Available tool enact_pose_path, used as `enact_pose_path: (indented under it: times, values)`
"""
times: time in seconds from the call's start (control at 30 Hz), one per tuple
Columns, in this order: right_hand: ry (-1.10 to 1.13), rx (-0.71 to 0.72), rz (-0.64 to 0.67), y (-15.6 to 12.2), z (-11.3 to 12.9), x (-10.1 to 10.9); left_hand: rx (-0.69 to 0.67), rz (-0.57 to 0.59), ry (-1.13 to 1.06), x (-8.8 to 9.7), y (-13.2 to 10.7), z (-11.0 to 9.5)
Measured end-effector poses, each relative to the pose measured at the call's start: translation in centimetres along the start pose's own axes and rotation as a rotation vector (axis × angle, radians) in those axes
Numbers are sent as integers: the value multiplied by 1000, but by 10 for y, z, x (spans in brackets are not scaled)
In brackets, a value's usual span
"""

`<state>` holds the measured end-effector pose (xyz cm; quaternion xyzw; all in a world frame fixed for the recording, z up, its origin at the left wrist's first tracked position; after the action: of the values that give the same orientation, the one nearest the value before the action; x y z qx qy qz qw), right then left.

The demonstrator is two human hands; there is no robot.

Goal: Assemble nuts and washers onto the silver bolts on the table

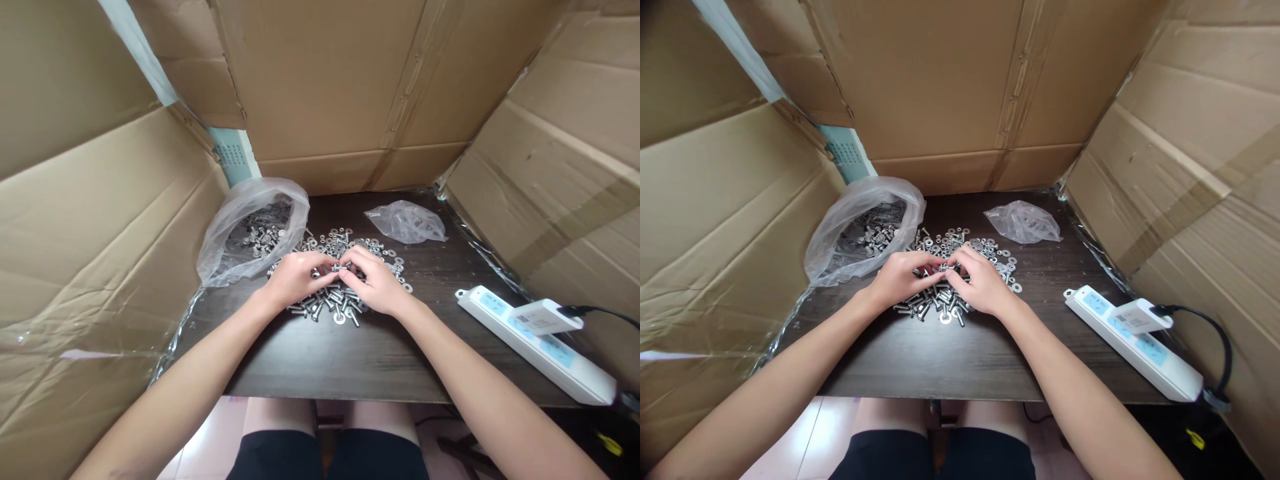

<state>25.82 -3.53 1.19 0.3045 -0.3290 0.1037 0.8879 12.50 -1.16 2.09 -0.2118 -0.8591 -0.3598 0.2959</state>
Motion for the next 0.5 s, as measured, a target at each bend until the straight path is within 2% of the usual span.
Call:
enact_pose_path:
  times: [0.5]
  values:
    - [0,40,-27,2,0,-3,2,6,9,-2,0,-2]
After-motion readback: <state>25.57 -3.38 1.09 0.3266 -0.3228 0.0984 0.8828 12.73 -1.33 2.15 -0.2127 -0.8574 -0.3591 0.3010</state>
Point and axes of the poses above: each hand's wrist, its own y-axis towards the middle knuckle, its own x-axis out of the back of the hand, z = x × y, the point moved 8 cm from there along y, towards the middle knuckle, and after that the axes turned 7 degrees about x, right-handed, at the moved point
